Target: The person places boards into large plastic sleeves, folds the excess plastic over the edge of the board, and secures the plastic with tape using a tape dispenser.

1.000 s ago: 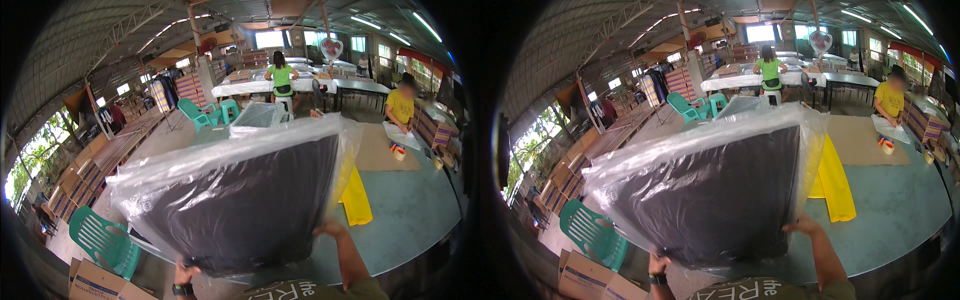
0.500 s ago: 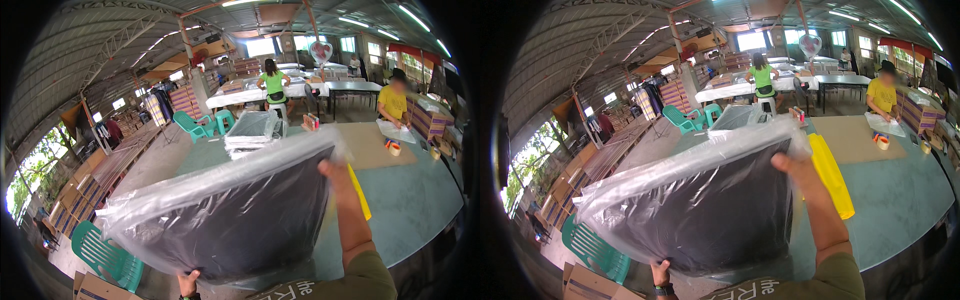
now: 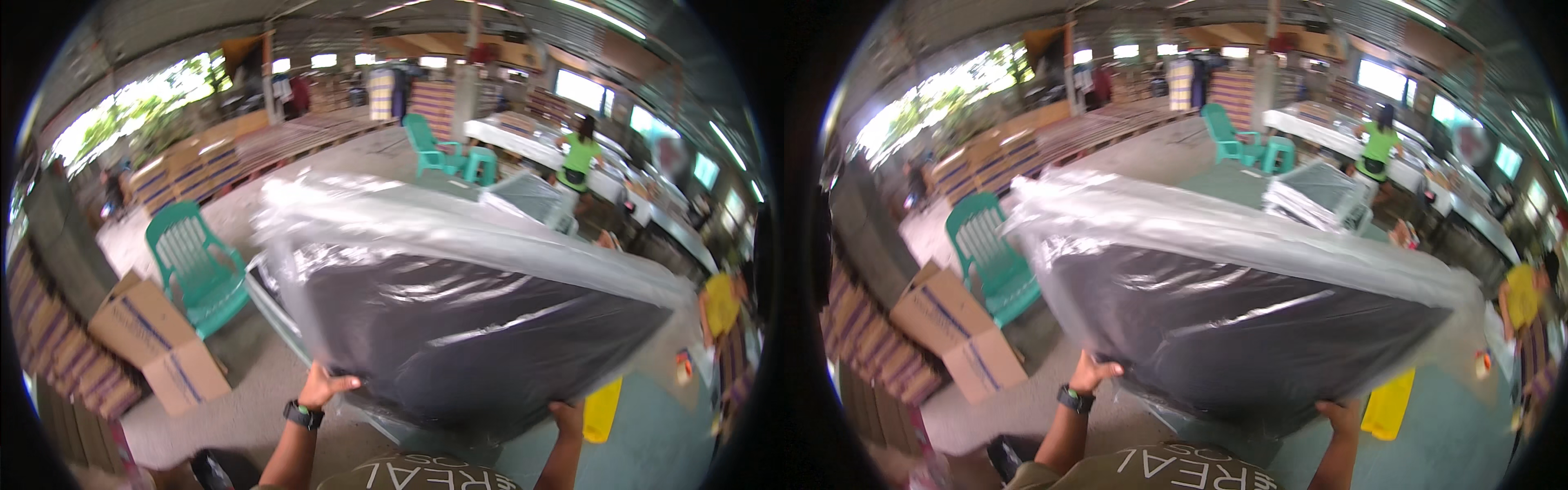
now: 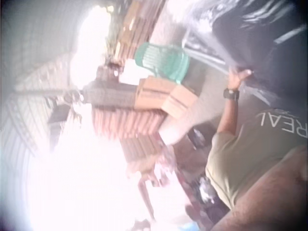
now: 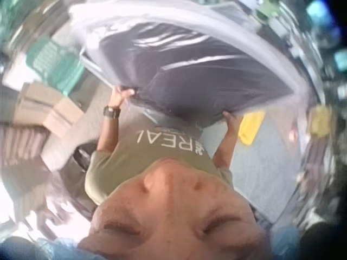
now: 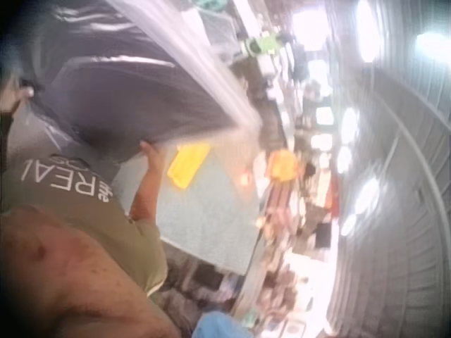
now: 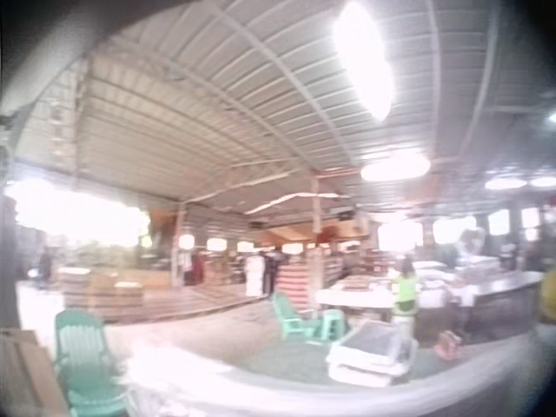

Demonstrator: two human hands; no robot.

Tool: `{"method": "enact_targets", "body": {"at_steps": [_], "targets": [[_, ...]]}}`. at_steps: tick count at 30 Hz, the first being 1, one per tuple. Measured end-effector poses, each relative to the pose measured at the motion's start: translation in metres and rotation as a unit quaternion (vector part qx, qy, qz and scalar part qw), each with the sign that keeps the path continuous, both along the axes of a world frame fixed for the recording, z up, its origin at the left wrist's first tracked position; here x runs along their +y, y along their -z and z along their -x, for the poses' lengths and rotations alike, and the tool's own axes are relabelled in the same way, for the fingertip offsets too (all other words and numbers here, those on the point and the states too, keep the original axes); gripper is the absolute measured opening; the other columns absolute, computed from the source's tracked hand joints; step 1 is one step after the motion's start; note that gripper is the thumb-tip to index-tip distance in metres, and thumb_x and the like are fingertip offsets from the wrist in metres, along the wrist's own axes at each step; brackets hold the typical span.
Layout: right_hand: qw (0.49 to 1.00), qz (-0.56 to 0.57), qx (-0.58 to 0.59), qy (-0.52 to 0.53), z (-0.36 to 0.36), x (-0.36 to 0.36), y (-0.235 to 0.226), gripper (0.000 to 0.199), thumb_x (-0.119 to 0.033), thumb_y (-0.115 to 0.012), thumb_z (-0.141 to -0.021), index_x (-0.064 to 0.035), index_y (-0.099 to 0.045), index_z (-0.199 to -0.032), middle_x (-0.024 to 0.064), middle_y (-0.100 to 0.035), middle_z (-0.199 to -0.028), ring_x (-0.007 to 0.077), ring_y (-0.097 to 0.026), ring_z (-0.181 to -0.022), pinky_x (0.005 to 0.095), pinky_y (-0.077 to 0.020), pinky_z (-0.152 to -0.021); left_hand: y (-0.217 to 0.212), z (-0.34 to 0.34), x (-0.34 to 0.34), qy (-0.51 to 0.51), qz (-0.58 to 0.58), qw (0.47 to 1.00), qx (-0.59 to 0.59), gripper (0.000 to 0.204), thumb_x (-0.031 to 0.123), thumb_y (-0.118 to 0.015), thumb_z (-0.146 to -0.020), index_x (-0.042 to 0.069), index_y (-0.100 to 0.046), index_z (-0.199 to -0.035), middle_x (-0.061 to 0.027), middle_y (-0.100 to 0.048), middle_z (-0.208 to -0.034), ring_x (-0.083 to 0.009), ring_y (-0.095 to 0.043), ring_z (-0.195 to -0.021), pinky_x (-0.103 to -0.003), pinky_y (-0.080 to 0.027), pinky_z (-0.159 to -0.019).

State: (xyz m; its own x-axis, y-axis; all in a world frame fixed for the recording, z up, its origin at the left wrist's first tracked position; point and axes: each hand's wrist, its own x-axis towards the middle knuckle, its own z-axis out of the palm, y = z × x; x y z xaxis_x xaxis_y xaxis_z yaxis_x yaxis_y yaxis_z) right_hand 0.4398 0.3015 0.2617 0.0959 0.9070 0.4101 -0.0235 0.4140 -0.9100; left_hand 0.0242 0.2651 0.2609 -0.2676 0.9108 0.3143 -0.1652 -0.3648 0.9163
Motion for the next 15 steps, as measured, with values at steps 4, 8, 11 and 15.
{"method": "enact_targets", "body": {"at_steps": [4, 8, 11, 15], "targets": [[0.999, -0.025, 0.041, -0.003, 0.014, 0.014, -0.037, 0.093, -0.027, -0.077, -0.049, 0.0032, -0.031, -0.124, 0.0111, -0.038, -0.122, 0.0256, -0.037, -0.112, 0.0336, -0.0271, -0.095, -0.073, 0.018, 0.001, -0.017, -0.043, 0.992, 0.114, 0.049, 0.012, -0.078, -0.057, -0.004, -0.053, -0.097, -0.0058, -0.059, -0.082, -0.0121, -0.053, -0.076, -0.026, -0.044, -0.069], [0.999, 0.004, -0.011, -0.032, 0.027, 0.015, -0.025, 0.085, -0.019, -0.076, -0.05, 0.0033, -0.034, -0.121, 0.0096, -0.04, -0.117, 0.0233, -0.038, -0.107, 0.0326, -0.0285, -0.093, -0.044, 0.032, -0.003, 0.044, 0.011, 0.997, 0.06, 0.026, 0.006, -0.072, -0.066, -0.002, -0.058, -0.086, -0.0036, -0.06, -0.076, -0.0085, -0.054, -0.074, -0.023, -0.044, -0.069], [0.997, 0.056, -0.02, 0.05, 0.028, -0.003, 0.03, 0.079, -0.012, -0.071, -0.052, 0.0016, -0.034, -0.122, 0.0096, -0.038, -0.121, 0.0241, -0.037, -0.11, 0.0344, -0.0263, -0.096, 0.017, 0.025, -0.013, 0.041, 0.062, 0.997, 0.025, 0.031, 0.008, -0.072, -0.067, -0.002, -0.057, -0.092, -0.0041, -0.061, -0.083, -0.0105, -0.055, -0.08, -0.024, -0.043, -0.074], [0.982, 0.09, 0.148, 0.07, 0.025, -0.015, 0.055, 0.079, -0.014, -0.07, -0.055, 0.0008, -0.033, -0.123, 0.0107, -0.037, -0.124, 0.0258, -0.036, -0.113, 0.0375, -0.0249, -0.098, 0.006, 0.011, -0.019, 0.059, 0.044, 0.997, -0.003, 0.044, 0.009, -0.073, -0.066, -0.002, -0.052, -0.103, -0.004, -0.057, -0.096, -0.01, -0.051, -0.088, -0.026, -0.041, -0.079]]}}
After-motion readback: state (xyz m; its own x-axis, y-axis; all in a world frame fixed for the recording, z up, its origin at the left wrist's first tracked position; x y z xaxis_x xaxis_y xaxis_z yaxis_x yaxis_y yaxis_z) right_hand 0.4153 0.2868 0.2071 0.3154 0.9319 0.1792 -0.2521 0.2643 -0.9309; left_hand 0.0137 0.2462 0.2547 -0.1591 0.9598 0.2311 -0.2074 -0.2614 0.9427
